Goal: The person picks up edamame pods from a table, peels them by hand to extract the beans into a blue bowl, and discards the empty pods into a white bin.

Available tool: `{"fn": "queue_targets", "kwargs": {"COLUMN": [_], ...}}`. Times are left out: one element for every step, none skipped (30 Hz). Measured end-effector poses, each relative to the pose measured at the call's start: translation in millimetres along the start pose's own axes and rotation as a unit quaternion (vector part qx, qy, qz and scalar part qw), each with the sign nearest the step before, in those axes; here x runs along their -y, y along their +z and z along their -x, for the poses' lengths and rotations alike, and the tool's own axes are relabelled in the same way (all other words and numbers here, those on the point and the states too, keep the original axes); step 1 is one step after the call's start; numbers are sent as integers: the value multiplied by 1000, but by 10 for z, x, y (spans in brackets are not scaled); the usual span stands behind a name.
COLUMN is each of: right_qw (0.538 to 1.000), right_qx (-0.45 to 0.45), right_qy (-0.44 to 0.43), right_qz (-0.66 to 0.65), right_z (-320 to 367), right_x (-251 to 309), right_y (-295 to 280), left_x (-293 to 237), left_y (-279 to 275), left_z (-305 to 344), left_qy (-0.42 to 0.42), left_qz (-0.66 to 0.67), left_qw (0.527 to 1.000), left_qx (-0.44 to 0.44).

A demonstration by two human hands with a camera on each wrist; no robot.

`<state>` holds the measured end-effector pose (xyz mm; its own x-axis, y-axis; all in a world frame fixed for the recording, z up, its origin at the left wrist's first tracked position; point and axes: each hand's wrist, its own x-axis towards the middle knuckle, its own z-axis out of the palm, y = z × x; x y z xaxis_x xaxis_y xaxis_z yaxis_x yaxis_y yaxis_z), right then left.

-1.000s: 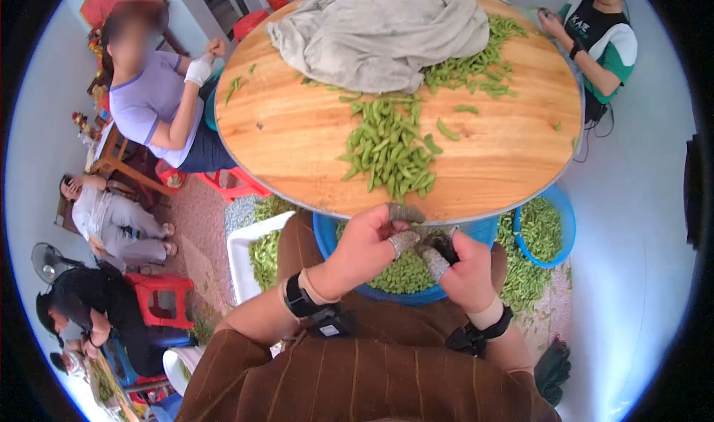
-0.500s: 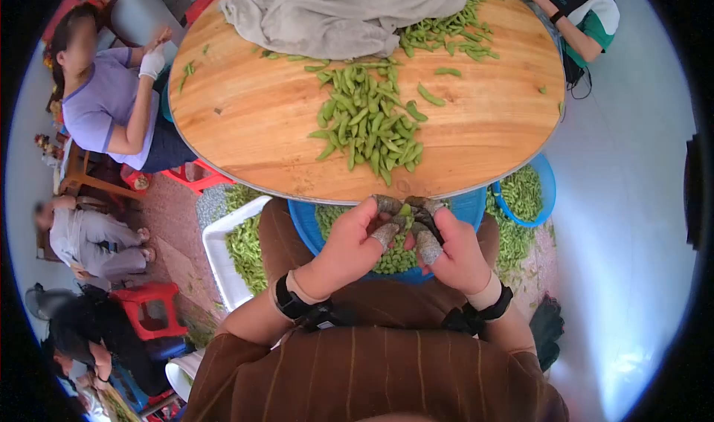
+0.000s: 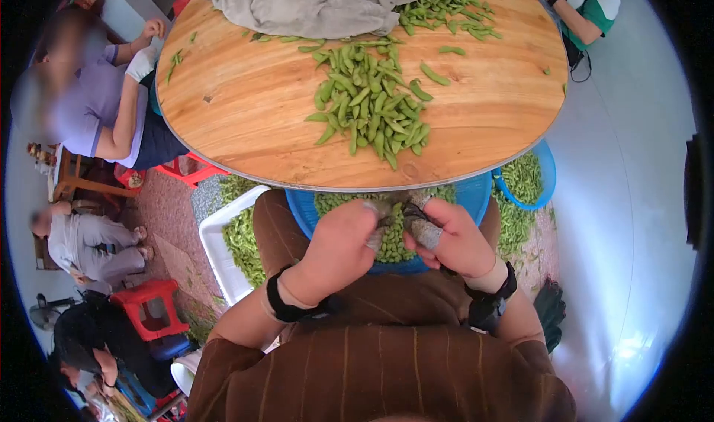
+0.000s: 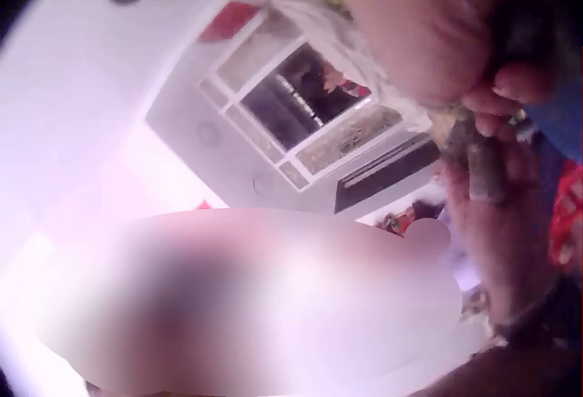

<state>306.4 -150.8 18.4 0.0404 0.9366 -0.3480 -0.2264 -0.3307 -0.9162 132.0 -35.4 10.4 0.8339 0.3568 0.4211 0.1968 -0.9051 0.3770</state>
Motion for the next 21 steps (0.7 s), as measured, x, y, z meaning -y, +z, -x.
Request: {"fn": "queue_targets", "kwargs": {"right_qw": [1000,992,969,969,974,978,978,991,998,997,999,999,999,1000,1000,1000,1000,1000,1000,999,999], "right_qx": [-2,17,35,35,26,17,15,7,-1,-3,-8,-13,-16,-19,-21,-24,-27,-29,-31,-18,-4], "right_qy": [-1,45,91,93,96,98,97,69,40,41,38,34,32,21,11,9,5,1,1,-11,-22], "right_qz": [0,-113,-225,-227,-204,-182,-186,-118,-51,-59,-27,6,-2,-5,-7,-12,-7,-1,-3,-27,-49], "right_z": [21,62,85,79,70,62,57,55,56,56,49,40,35,33,37,43,48,54,65,82,94], "right_x": [52,131,166,151,123,93,58,16,-23,-49,-62,-70,-81,-88,-102,-129,-164,-200,-243,-292,-309], "right_y": [1,19,25,14,0,-12,-18,-19,-16,-13,-14,-19,-27,-39,-48,-55,-62,-69,-79,-91,-107], "left_x": [18,23,21,30,42,58,71,70,58,41,29,25,20,14,12,16,18,4,-21,-39,-41], "left_y": [-31,-38,-14,25,72,118,160,186,176,144,127,132,141,153,186,238,268,250,212,190,182], "left_z": [-25,-37,-30,-14,6,17,24,33,17,-18,-38,-43,-51,-61,-67,-66,-67,-82,-106,-122,-123], "left_qy": [-186,-343,-344,-340,-336,-331,-325,-320,-322,-248,-158,-156,-77,4,7,-8,-25,-23,-247,-440,-439], "left_qz": [343,630,631,613,594,575,555,535,533,369,189,186,108,29,28,69,110,110,361,566,566], "left_qw": [918,685,684,702,720,738,756,772,771,885,960,959,986,998,998,997,993,993,895,683,683], "left_qx": [68,125,127,125,124,125,126,127,133,136,135,143,100,55,61,43,24,28,91,143,144]}}
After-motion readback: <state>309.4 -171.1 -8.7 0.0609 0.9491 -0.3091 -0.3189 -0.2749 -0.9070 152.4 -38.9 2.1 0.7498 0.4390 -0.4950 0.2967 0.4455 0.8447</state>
